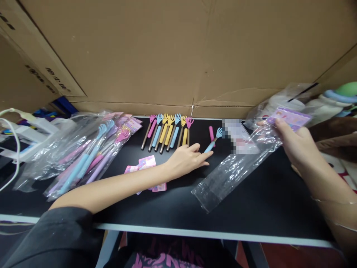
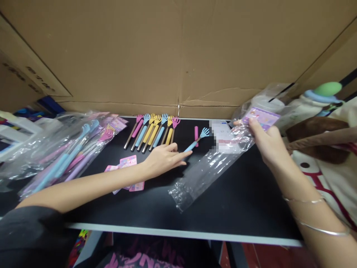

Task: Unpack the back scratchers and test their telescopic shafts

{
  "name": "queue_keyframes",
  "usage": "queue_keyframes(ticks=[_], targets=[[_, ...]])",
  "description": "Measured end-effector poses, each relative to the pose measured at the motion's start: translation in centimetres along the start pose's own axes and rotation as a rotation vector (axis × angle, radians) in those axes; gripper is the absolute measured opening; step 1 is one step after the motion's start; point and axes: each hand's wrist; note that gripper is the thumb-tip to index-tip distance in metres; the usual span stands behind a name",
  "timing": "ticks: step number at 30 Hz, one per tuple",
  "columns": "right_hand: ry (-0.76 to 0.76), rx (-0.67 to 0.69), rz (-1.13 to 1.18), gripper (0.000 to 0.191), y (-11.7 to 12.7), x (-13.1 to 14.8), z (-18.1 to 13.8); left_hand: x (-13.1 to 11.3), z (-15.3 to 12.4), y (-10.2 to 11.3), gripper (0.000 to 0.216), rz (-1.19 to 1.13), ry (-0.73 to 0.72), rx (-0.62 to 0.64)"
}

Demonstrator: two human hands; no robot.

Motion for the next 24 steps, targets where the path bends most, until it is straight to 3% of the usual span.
queue_keyframes(ticks=[5, 12, 19, 24], targets=[[0.036, 0.043, -0.036, 0.039, 0.2, -0.6, -0.5, -0.2, -0.4, 0.0, 0.039, -0.004, -0.010, 0.034], [0.041, 0.144, -0.054, 0.041, -0.1, 0.4, -0.7, 0.2, 1.6, -0.4, 0.045, -0.072, -0.039, 0.072], [-0.117, 0.359, 0.078, 0.042, -2.4, 0.9, 0.2, 2.5, 3.3, -1.0, 0.057, -0.175, -0.047, 0.107], [-0.062, 0.499, 0.085, 0.043, -4.7, 1.2, 0.6, 3.3, 3.4, -0.4, 0.049, -0.266, -0.027, 0.086]])
Point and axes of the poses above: each hand's wrist, its own z-axis towards the middle knuckle, its own y-axis out of the back of the hand, x = y × z, and after that the axes turned 11 degrees about -z, right-handed
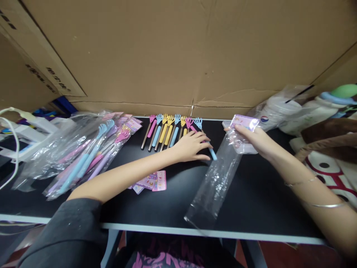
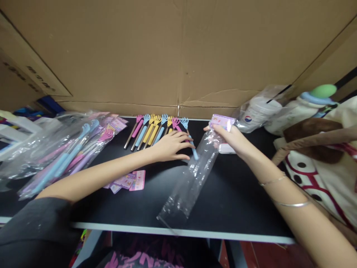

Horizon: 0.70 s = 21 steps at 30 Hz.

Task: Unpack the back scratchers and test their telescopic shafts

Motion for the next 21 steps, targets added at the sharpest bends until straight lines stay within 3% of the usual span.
queue_keyframes(ticks=[5, 9, 13, 17, 21], targets=[[0.139, 0.104, -0.052, 0.039, -3.3, 1.1, 0.5, -0.2, -0.8, 1.0, 0.038, -0.553, 0.199, -0.073], [0.240, 0.070, -0.116, 0.037, -5.6, 1.6, 0.9, 0.2, -1.9, 1.6, 0.033, -0.903, 0.250, -0.106], [0.368, 0.060, -0.108, 0.037, -7.3, 1.7, 1.7, 1.2, -2.6, 2.1, 0.037, -1.038, 0.386, -0.192], [0.363, 0.159, -0.109, 0.040, -8.7, 2.2, 2.0, 1.6, -2.6, 2.4, 0.016, -1.111, 0.496, -0.261], [0.379, 0.059, -0.077, 0.036, -9.1, 2.9, 1.7, 1.3, -3.1, 2.8, 0.016, -1.164, 0.528, -0.300]])
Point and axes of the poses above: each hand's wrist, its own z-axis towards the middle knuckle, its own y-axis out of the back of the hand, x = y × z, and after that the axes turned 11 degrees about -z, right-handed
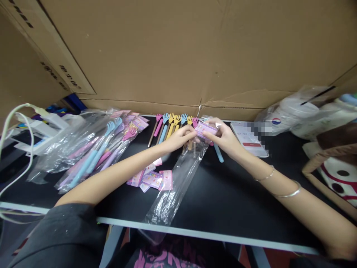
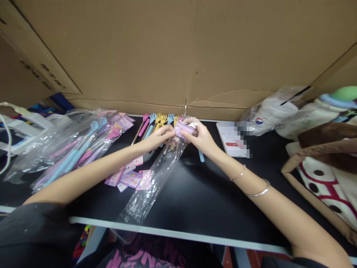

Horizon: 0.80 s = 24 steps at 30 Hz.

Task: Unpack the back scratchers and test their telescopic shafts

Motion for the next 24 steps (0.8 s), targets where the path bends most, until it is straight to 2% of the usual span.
queue_keyframes(ticks=[2, 4, 10, 13, 16, 18, 21, 24], targets=[[0.053, -0.063, -0.022, 0.032, 0.1, 0.2, -0.1, -0.1, -0.3, 0.1, 0.016, -0.019, 0.016, -0.007], [0.098, -0.067, -0.076, 0.027, 0.2, 0.2, -0.2, -0.2, -0.5, 0.4, 0.015, -0.030, 0.028, -0.022], [0.263, 0.141, -0.214, 0.023, 1.2, 0.3, -0.1, -0.5, -1.0, 1.9, 0.014, 0.008, -0.050, 0.011], [0.300, 0.153, -0.229, 0.024, 2.4, 0.5, 0.0, -1.1, -1.8, 3.3, 0.016, 0.075, -0.056, 0.028], [0.260, 0.049, -0.254, 0.023, 3.6, 0.6, 0.0, -2.1, -3.3, 5.3, 0.020, 0.163, -0.110, -0.047], [0.206, 0.055, -0.243, 0.024, 3.8, 0.8, -0.2, -2.8, -4.4, 7.1, 0.022, 0.203, -0.159, -0.152], [0.186, 0.271, -0.205, 0.023, 2.4, 1.1, -1.2, -3.7, -6.0, 10.1, 0.023, 0.213, -0.204, -0.309], [0.305, 0.486, -0.302, 0.020, -0.5, 1.5, -2.3, -4.5, -6.9, 12.9, 0.024, 0.184, -0.252, -0.455]])
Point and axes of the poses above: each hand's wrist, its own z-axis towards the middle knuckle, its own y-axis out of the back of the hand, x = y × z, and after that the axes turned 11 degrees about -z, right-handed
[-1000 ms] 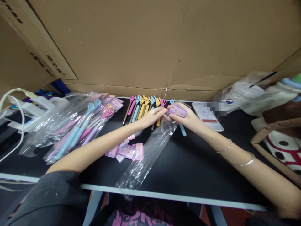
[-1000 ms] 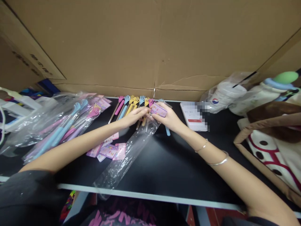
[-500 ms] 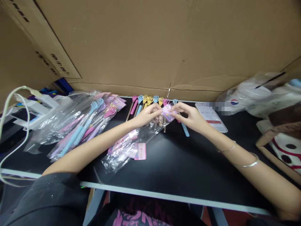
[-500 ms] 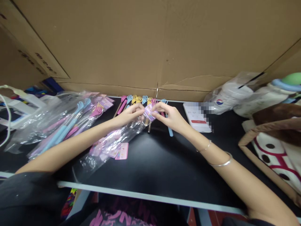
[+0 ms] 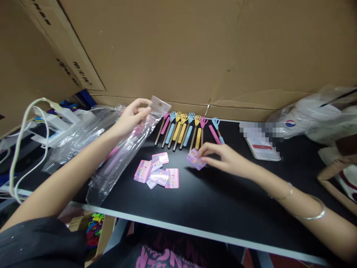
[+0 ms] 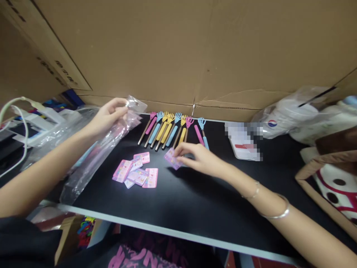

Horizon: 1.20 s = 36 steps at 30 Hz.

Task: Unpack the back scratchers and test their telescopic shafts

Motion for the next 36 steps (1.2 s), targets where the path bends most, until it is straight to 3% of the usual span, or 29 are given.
queue_keyframes(ticks=[3, 5, 9, 13, 16, 20, 22, 24, 29, 33, 36], targets=[[0.101, -0.018, -0.251, 0.017, -1.9, 1.1, 1.0, 0.0, 1.0, 1.7, 0.026, -0.034, -0.057, -0.163], [0.104, -0.096, -0.259, 0.017, -2.5, 1.8, 1.9, 0.3, 1.5, 1.7, 0.028, -0.049, -0.092, -0.243], [0.043, -0.109, 0.270, 0.028, -3.2, 3.2, 4.5, 1.2, 1.7, -0.8, 0.032, -0.082, -0.095, -0.298], [-0.134, -0.072, 0.780, 0.033, -4.4, 4.6, 7.8, 1.0, 0.6, -3.9, 0.040, -0.149, 0.039, -0.213], [-0.232, -0.087, 0.874, 0.030, -4.6, 5.2, 9.7, 0.3, -1.0, -4.7, 0.039, -0.111, 0.070, -0.122], [-0.262, -0.266, 0.873, 0.026, -4.2, 5.0, 10.9, -0.7, -4.2, -3.9, 0.044, 0.055, 0.131, 0.076], [-0.235, -0.275, 0.830, 0.027, -3.9, 4.5, 11.0, -1.4, -5.5, -2.7, 0.040, 0.166, 0.153, 0.132], [-0.173, -0.233, 0.735, 0.028, -3.7, 3.7, 10.7, -2.5, -6.3, -0.6, 0.034, 0.259, 0.158, 0.111], [-0.072, -0.168, 0.479, 0.021, -3.4, 1.4, 9.1, -5.0, -4.9, 9.3, 0.039, 0.576, 0.156, -0.061], [-0.104, -0.118, 0.395, 0.018, -3.5, 0.7, 7.7, -3.7, -3.3, 16.7, 0.044, 0.954, 0.346, -0.321], [-0.125, -0.154, 0.327, 0.018, -3.4, 1.1, 6.8, -1.9, -3.6, 18.0, 0.050, 1.230, 0.239, -0.388]])
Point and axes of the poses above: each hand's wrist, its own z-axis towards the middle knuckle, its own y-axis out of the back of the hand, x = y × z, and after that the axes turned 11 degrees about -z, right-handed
